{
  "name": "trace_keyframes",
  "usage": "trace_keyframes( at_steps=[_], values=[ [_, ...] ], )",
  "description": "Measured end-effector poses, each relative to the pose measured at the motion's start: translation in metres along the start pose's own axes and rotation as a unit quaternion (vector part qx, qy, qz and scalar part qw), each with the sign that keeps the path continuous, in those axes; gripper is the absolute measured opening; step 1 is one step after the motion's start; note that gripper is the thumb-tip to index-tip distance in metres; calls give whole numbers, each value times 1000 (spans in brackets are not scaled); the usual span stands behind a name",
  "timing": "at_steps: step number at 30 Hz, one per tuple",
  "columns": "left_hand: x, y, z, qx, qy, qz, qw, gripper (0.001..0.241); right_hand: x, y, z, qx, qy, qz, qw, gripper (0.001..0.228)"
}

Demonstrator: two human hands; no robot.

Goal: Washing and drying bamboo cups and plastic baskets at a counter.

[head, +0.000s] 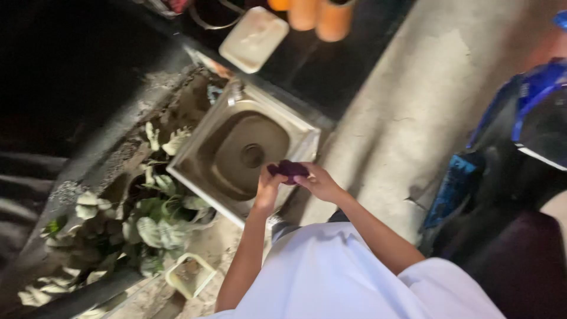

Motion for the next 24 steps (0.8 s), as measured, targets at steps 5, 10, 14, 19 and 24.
trace_keyframes(
  at_steps=[5, 10, 14, 19, 24],
  values=[
    [8, 60, 153, -68, -188, 73, 977, 35, 26, 30, -145, 113, 2, 51, 992, 52],
    [24, 100, 278, -155, -106, 157, 969, 27, -29, 62, -259, 229, -31, -66, 971, 39],
    [66, 109, 357, -193, -238, 251, 918, 30, -79, 72, -331, 365, 146, -178, 902, 36],
    [72, 96, 428, -243, -340, 299, 858, 37, -106, 48, -384, 454, 5, -159, 877, 29],
    [76, 40, 485, -200, -115, 167, 958, 39, -127, -13, -424, 498, -44, -116, 858, 27]
  ],
)
Point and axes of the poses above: each hand's wrist, its own y-axis away from the middle knuckle, its own z-axis out of the palm, x = y × z, the point moved 7 cm from there along -y, towards the middle knuckle, and after that the axes turned 14 degrees about x, right-handed, at the moved point
